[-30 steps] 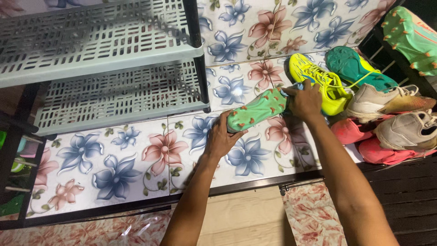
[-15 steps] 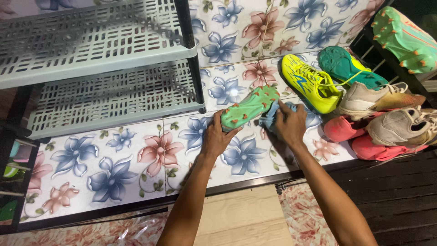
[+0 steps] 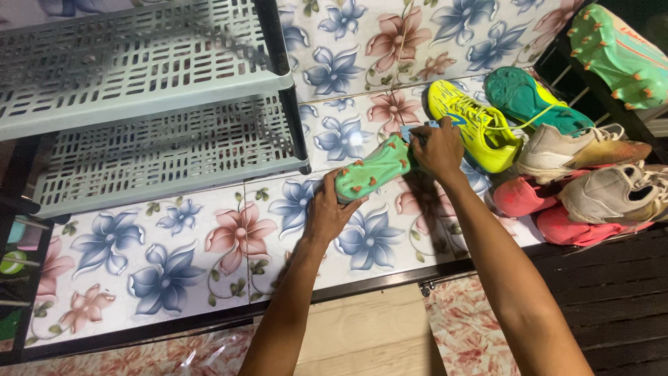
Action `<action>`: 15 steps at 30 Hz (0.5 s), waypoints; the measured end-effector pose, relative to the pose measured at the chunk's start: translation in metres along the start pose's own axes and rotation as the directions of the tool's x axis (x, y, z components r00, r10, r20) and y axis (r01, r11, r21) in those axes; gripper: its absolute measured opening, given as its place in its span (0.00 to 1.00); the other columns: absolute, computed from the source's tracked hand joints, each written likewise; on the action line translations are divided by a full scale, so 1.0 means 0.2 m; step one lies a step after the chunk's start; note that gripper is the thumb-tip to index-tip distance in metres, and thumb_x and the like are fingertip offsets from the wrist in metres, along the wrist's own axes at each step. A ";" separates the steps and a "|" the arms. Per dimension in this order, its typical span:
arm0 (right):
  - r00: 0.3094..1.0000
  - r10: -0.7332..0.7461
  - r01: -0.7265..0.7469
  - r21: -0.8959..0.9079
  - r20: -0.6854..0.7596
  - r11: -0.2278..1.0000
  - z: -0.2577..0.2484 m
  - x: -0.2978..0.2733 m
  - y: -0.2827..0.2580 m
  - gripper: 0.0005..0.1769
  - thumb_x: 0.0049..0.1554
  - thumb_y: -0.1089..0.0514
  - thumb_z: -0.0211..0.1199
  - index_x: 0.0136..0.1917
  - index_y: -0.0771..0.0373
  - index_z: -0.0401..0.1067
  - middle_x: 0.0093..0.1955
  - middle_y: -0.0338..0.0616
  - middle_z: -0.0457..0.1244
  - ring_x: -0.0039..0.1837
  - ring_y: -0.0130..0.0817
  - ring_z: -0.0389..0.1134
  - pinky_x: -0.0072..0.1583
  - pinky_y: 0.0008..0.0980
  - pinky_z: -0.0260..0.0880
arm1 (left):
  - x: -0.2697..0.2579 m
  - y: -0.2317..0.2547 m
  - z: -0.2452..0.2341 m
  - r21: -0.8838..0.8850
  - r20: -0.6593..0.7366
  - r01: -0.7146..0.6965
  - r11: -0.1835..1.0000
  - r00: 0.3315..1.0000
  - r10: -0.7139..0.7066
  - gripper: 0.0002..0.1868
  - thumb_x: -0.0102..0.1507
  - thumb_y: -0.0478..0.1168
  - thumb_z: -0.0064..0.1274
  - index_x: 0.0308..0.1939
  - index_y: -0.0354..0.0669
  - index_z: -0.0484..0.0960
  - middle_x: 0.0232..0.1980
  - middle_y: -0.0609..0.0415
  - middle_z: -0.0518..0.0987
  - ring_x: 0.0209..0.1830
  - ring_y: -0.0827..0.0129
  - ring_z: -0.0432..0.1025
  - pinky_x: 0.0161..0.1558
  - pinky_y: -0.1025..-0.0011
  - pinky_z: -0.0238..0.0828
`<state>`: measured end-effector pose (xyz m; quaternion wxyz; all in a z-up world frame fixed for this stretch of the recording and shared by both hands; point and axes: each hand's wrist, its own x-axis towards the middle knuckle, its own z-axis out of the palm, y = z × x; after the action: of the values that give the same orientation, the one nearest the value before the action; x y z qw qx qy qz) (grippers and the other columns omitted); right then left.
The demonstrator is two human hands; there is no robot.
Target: The person wipes soccer cleats and shoes one at a time with a blue cloth on the tiled floor beside a shoe rack, turning each shoe to wipe different sides, and places one pair onto a rack shelf.
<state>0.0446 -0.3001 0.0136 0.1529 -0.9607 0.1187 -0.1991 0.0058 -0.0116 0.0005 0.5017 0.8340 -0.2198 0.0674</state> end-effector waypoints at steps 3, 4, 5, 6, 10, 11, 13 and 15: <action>0.999 0.004 -0.004 0.001 0.036 1.000 -0.03 -0.07 0.03 0.13 0.56 0.46 0.68 0.54 0.45 0.83 0.57 0.56 0.61 0.60 0.57 0.63 0.58 0.52 0.68 | -0.01 0.00 0.01 0.027 -0.016 -0.011 1.000 1.000 0.012 0.40 0.56 0.50 0.71 0.65 0.43 0.65 0.54 0.33 0.80 0.52 0.36 0.75 0.48 0.49 0.74; 0.999 -0.003 0.003 0.008 0.054 1.000 -0.06 -0.09 0.05 0.13 0.57 0.45 0.68 0.55 0.45 0.83 0.57 0.55 0.61 0.60 0.56 0.64 0.59 0.52 0.68 | -0.01 0.00 0.02 0.040 -0.013 -0.003 0.999 1.000 0.004 0.41 0.56 0.50 0.71 0.65 0.43 0.65 0.53 0.33 0.80 0.51 0.36 0.75 0.48 0.48 0.74; 0.997 -0.010 0.009 0.014 0.071 1.000 -0.08 -0.11 0.05 0.13 0.59 0.44 0.67 0.56 0.45 0.83 0.56 0.55 0.61 0.61 0.55 0.64 0.60 0.51 0.69 | -0.02 0.00 0.02 0.052 -0.010 0.004 0.999 1.000 -0.004 0.41 0.55 0.51 0.71 0.65 0.43 0.65 0.53 0.33 0.80 0.51 0.36 0.75 0.48 0.48 0.74; 0.994 -0.006 0.006 -0.003 0.111 1.000 -0.11 -0.12 0.03 0.13 0.58 0.45 0.67 0.55 0.44 0.83 0.56 0.55 0.61 0.60 0.56 0.64 0.59 0.52 0.68 | -0.02 -0.01 0.01 0.055 -0.010 -0.006 0.998 1.000 0.006 0.41 0.56 0.51 0.71 0.65 0.43 0.65 0.53 0.33 0.80 0.51 0.37 0.75 0.48 0.48 0.74; 0.987 -0.017 0.038 -0.136 0.158 0.990 -0.22 -0.17 -0.04 0.13 0.56 0.46 0.66 0.53 0.44 0.83 0.57 0.54 0.61 0.59 0.58 0.64 0.54 0.53 0.69 | -0.01 0.00 0.01 0.107 0.035 -0.009 0.994 0.999 0.005 0.42 0.55 0.51 0.71 0.67 0.43 0.65 0.54 0.33 0.79 0.52 0.37 0.75 0.48 0.48 0.74; 0.989 -0.030 0.057 -0.184 0.144 0.981 -0.25 -0.17 -0.05 0.12 0.55 0.46 0.67 0.52 0.44 0.83 0.58 0.54 0.62 0.59 0.58 0.64 0.53 0.53 0.69 | -0.01 0.00 0.01 0.130 0.054 0.000 0.991 0.998 -0.008 0.43 0.55 0.51 0.71 0.67 0.43 0.65 0.54 0.33 0.79 0.52 0.37 0.74 0.47 0.47 0.73; 0.982 -0.020 0.064 -0.230 0.186 0.971 -0.28 -0.15 -0.06 0.11 0.54 0.48 0.67 0.50 0.42 0.84 0.58 0.53 0.62 0.59 0.57 0.64 0.53 0.52 0.70 | -0.01 -0.01 0.01 0.102 0.028 -0.070 0.992 0.997 0.067 0.43 0.55 0.50 0.71 0.67 0.42 0.65 0.56 0.34 0.79 0.53 0.38 0.74 0.50 0.48 0.73; 0.981 -0.012 0.059 -0.241 0.192 0.969 -0.28 -0.12 -0.07 0.10 0.53 0.48 0.67 0.49 0.42 0.84 0.58 0.52 0.62 0.59 0.58 0.63 0.51 0.52 0.70 | -0.02 -0.02 0.00 0.097 0.027 -0.105 0.990 0.994 0.103 0.43 0.55 0.49 0.71 0.68 0.42 0.65 0.57 0.35 0.79 0.55 0.39 0.74 0.51 0.48 0.73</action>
<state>0.0020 -0.2939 0.0583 0.0396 -0.9887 0.1100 -0.0935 0.0039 -0.0092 -0.0052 0.4532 0.8458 -0.2650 0.0949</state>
